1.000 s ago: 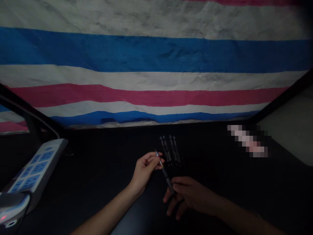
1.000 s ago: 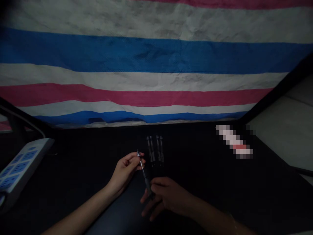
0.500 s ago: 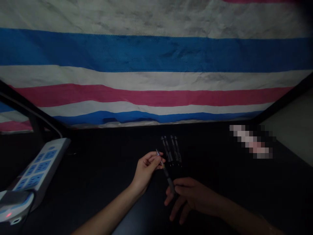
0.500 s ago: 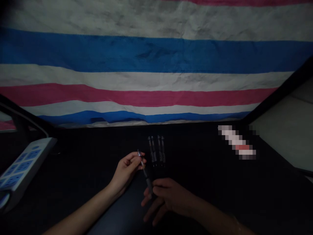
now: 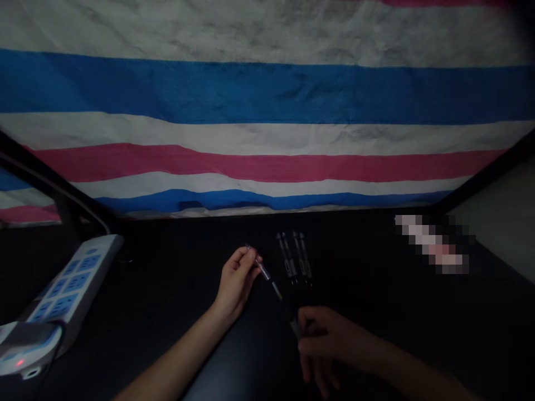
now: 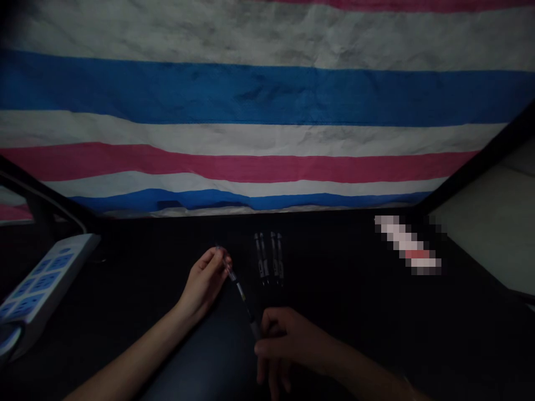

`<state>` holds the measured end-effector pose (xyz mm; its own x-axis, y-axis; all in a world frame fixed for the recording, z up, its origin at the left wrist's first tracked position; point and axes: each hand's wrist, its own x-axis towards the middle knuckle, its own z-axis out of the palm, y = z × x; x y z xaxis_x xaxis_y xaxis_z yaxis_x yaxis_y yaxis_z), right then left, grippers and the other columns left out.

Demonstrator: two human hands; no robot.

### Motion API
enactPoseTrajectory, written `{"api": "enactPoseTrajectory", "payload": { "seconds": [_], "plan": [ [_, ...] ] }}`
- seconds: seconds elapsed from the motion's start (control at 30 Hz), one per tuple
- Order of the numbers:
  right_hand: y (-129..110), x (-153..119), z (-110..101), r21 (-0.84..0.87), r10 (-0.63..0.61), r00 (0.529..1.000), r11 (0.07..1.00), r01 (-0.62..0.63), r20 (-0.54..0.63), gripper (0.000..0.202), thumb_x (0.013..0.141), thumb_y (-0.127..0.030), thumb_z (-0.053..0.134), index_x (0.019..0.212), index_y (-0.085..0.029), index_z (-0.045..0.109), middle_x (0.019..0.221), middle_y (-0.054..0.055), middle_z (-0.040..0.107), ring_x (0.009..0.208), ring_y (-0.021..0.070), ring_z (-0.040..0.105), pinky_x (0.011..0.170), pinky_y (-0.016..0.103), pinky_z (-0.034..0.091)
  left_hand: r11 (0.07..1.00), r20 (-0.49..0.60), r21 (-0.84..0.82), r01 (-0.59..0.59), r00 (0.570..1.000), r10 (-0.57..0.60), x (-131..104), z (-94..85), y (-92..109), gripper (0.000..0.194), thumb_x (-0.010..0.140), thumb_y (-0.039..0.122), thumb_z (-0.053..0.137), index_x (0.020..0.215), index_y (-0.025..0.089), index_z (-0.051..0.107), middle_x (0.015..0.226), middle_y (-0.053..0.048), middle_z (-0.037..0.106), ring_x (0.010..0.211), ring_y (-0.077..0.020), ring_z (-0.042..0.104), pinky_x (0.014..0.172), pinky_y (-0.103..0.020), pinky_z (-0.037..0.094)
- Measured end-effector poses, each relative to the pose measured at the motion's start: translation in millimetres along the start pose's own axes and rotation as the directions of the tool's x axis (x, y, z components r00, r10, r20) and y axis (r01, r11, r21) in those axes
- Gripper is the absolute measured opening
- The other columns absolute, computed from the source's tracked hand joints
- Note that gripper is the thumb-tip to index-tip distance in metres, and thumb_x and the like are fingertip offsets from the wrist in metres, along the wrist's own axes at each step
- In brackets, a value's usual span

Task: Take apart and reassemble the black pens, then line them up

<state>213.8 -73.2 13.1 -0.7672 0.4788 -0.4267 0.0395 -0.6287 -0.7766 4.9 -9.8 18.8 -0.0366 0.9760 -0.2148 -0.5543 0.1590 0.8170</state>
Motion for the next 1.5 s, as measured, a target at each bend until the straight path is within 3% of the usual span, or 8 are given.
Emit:
{"api": "enactPoseTrajectory", "payload": {
  "seconds": [0.27, 0.57, 0.73, 0.87, 1.03, 1.23, 1.4, 1.5],
  "plan": [
    [-4, 0, 0, 0.012, -0.004, 1.000, 1.000, 0.004, 0.003, 0.023, 0.081, -0.029, 0.061, 0.086, -0.019, 0.042, 0.064, 0.001, 0.067, 0.037, 0.0076, 0.056, 0.035, 0.011, 0.028, 1.000, 0.028, 0.020, 0.019, 0.999, -0.019, -6, 3.1, -1, 0.024, 0.072, 0.032, 0.077, 0.079, 0.014, 0.062, 0.070, 0.000, 0.063, 0.064, -0.0064, 0.056, 0.059, -0.013, 0.048],
    [-4, 3, 1, 0.043, 0.029, 0.988, 0.999, -0.023, -0.149, 0.030, 0.073, -0.028, 0.067, 0.081, -0.020, 0.040, 0.068, -0.001, 0.066, 0.042, 0.0101, 0.061, 0.031, 0.012, 0.032, 0.976, 0.287, 0.209, -0.056, 0.958, -0.006, -23, 12.4, -15, 0.021, 0.077, 0.029, 0.073, 0.076, 0.014, 0.058, 0.067, 0.000, 0.064, 0.055, -0.0067, 0.056, 0.054, -0.016, 0.047],
    [-2, 4, 0, 0.123, -0.001, 0.994, 0.992, 0.014, -0.109, 0.031, 0.082, -0.044, 0.059, 0.080, -0.016, 0.047, 0.069, 0.004, 0.065, 0.046, 0.0129, 0.063, 0.030, 0.013, 0.035, 0.976, 0.280, 0.219, -0.001, 0.958, -0.062, -21, 9.4, -13, 0.021, 0.078, 0.032, 0.071, 0.079, 0.014, 0.060, 0.071, -0.002, 0.066, 0.064, -0.0093, 0.060, 0.060, -0.018, 0.050],
    [-5, 3, 0, 0.160, -0.029, 0.995, 0.986, 0.043, -0.093, 0.043, 0.087, -0.053, 0.049, 0.099, -0.012, 0.052, 0.082, 0.011, 0.069, 0.051, 0.0148, 0.066, 0.031, 0.015, 0.039, 0.980, 0.246, 0.201, 0.002, 0.968, -0.053, -21, 8.6, -12, 0.022, 0.076, 0.032, 0.073, 0.078, 0.014, 0.060, 0.071, -0.001, 0.065, 0.065, -0.0093, 0.060, 0.060, -0.018, 0.050],
    [-7, 2, 0, 0.082, 0.004, 0.988, 0.997, 0.009, -0.155, 0.034, 0.079, -0.037, 0.067, 0.094, -0.018, 0.043, 0.082, 0.007, 0.071, 0.040, 0.0111, 0.062, 0.028, 0.012, 0.032, 0.983, 0.209, 0.183, -0.023, 0.978, -0.016, -22, 10.4, -11, 0.024, 0.075, 0.032, 0.074, 0.076, 0.015, 0.057, 0.071, 0.000, 0.065, 0.063, -0.0080, 0.059, 0.057, -0.016, 0.049],
    [0, 4, -3, 0.177, -0.031, 0.990, 0.983, 0.056, -0.140, 0.042, 0.089, -0.054, 0.045, 0.094, -0.013, 0.050, 0.077, 0.007, 0.067, 0.044, 0.0122, 0.063, 0.030, 0.015, 0.033, 0.985, 0.204, 0.173, -0.016, 0.979, -0.020, -23, 11.7, -11, 0.024, 0.075, 0.031, 0.074, 0.076, 0.015, 0.057, 0.072, 0.000, 0.065, 0.065, -0.0086, 0.060, 0.059, -0.017, 0.050],
    [-1, 4, -1, 0.121, -0.046, 0.977, 0.990, 0.073, -0.210, 0.035, 0.076, -0.038, 0.070, 0.087, -0.020, 0.042, 0.078, -0.001, 0.065, 0.042, 0.0097, 0.060, 0.029, 0.012, 0.032, 0.984, 0.191, 0.176, -0.009, 0.981, -0.025, -24, 13.1, -10, 0.025, 0.074, 0.032, 0.075, 0.076, 0.015, 0.057, 0.071, 0.000, 0.065, 0.063, -0.0087, 0.060, 0.058, -0.017, 0.050],
    [-1, 4, -1, 0.155, -0.025, 0.980, 0.986, 0.056, -0.196, 0.033, 0.081, -0.047, 0.061, 0.082, -0.018, 0.045, 0.066, -0.002, 0.061, 0.040, 0.0095, 0.058, 0.029, 0.013, 0.033, 0.983, 0.186, 0.183, -0.006, 0.982, -0.029, -25, 14.2, -9, 0.025, 0.073, 0.031, 0.076, 0.075, 0.015, 0.057, 0.071, -0.001, 0.065, 0.063, -0.0090, 0.059, 0.057, -0.017, 0.050]
  ]
}}
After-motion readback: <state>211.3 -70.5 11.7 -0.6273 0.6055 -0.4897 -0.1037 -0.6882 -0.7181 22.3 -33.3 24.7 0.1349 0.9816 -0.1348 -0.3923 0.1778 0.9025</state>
